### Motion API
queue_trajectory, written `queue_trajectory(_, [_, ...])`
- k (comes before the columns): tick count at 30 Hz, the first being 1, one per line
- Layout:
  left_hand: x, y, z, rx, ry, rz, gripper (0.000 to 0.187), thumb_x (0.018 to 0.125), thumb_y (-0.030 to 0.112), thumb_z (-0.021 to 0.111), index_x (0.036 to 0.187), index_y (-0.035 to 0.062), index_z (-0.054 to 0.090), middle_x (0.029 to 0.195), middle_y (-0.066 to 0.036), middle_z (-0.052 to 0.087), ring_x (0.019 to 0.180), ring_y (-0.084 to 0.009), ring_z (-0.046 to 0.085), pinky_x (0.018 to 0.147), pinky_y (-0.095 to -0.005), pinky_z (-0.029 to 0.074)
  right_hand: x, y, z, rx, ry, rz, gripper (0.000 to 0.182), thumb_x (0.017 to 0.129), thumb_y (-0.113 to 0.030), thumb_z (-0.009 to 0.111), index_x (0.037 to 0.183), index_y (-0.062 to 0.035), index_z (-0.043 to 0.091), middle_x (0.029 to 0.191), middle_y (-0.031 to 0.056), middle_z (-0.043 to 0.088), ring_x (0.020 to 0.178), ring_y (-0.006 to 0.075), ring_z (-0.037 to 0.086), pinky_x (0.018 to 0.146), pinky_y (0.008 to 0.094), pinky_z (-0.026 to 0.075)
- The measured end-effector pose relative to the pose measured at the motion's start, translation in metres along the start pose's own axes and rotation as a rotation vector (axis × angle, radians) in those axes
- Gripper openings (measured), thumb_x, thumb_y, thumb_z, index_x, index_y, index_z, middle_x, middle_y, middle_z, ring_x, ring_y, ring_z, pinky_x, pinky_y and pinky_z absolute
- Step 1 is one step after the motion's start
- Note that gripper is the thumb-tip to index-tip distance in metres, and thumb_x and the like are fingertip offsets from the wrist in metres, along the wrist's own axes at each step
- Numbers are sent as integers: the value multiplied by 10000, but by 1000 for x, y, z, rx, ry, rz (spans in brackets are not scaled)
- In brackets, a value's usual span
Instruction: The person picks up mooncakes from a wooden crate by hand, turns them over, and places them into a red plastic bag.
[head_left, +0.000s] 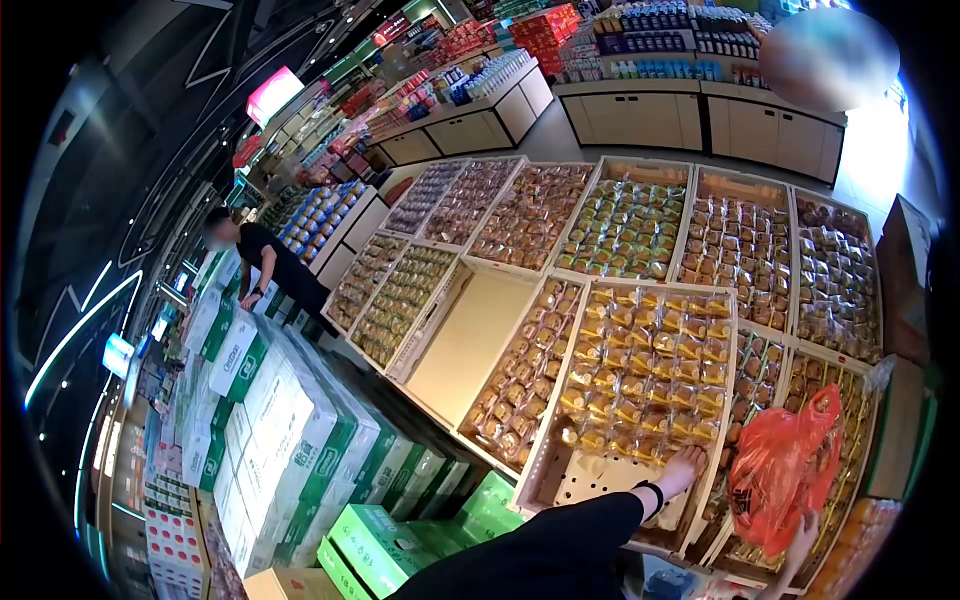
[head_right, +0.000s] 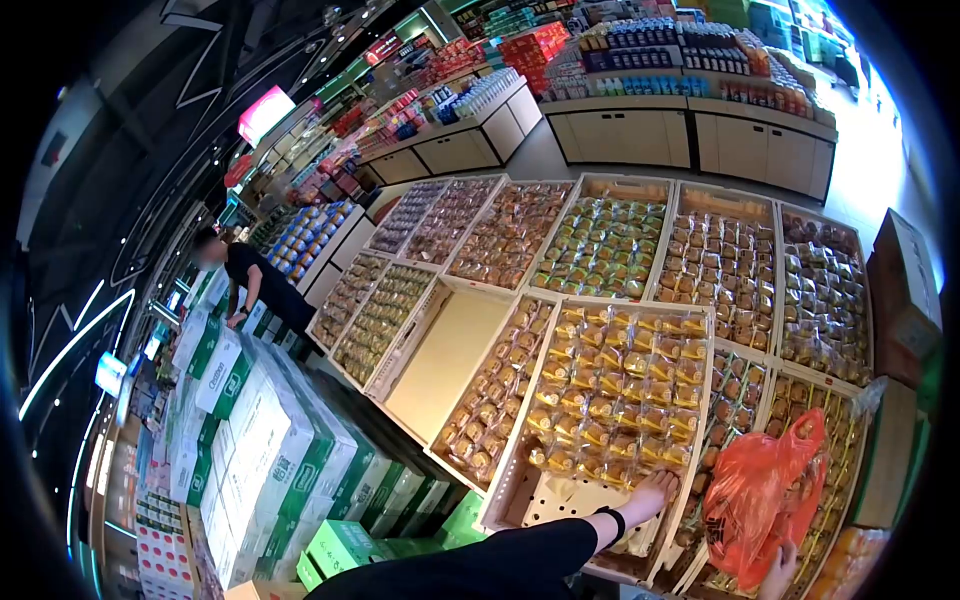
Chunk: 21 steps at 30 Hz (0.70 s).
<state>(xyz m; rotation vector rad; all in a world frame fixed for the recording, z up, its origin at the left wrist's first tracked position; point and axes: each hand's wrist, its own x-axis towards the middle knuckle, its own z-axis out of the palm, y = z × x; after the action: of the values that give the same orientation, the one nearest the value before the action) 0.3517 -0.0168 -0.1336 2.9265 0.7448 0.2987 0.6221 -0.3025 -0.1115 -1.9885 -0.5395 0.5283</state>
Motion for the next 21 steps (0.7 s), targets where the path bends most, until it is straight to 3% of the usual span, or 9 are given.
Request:
queue_trajectory(3, [2,1,1,-17,-98,-24,360,760,129,478,1085,-25,506,1025,-122,548,968,-275,524,873,-347,412,5,67,61,-1,-95,145,365,809,5,497,1166,50,441,1104,151,525,1039,246,513,897,309,393])
queue_trajectory(5, [2,0,-2,-46,-154,-41,372,761,123,482,1101,-28,501,1042,-124,545,986,-276,518,889,-354,406,-19,33,101,-147,-77,101,510,796,-16,566,1265,16,367,1178,178,452,1044,290,519,845,331,448])
queue_trajectory(8, [-5,-4,-18,-142,-182,-1,449,765,115,493,1186,-35,444,1149,-149,496,1087,-295,472,964,-378,360,-24,22,114,-373,-11,158,611,812,-76,573,1347,-32,280,1134,205,425,1024,358,520,800,377,466])
queue_trajectory(10, [-15,-5,-24,-172,-151,79,540,767,94,489,1274,-36,351,1295,-179,391,1216,-317,375,1045,-399,276,-25,0,114,-487,4,221,626,810,-91,579,1353,-38,273,1147,210,421,1015,367,518,798,387,463])
queue_trajectory(12, [-27,-5,-30,-207,-280,122,678,752,86,490,1365,-12,216,1427,-185,224,1319,-322,234,1094,-412,175,-17,-2,113,-596,32,279,642,807,-107,585,1359,-43,265,1159,214,417,1006,377,516,796,396,461])
queue_trajectory(15, [-46,-6,-57,-194,-325,186,864,685,144,595,1407,25,135,1466,-160,139,1337,-295,207,1096,-404,168,-6,20,106,-659,-64,215,666,798,-134,601,1363,-34,263,1134,215,455,1005,382,511,812,395,452])
queue_trajectory(18, [-50,-15,-37,-182,-244,222,950,636,185,654,1409,25,125,1467,-154,142,1340,-287,203,1095,-401,171,-5,11,101,-353,-63,141,583,778,-140,628,1283,-7,367,1077,195,509,983,339,531,817,354,443])
queue_trajectory(20, [-42,-16,-46,-139,-257,221,966,624,199,676,1404,19,135,1463,-157,156,1334,-295,213,1090,-398,183,-16,-25,97,26,12,202,417,782,-104,618,1144,9,444,967,138,543,910,256,545,805,311,433])
queue_trajectory(21, [-35,-15,-59,-152,-385,213,951,632,185,672,1401,16,138,1460,-159,165,1329,-300,222,1088,-395,190,-16,-11,95,12,-3,193,417,782,-104,618,1144,9,444,967,138,543,910,256,545,805,311,433])
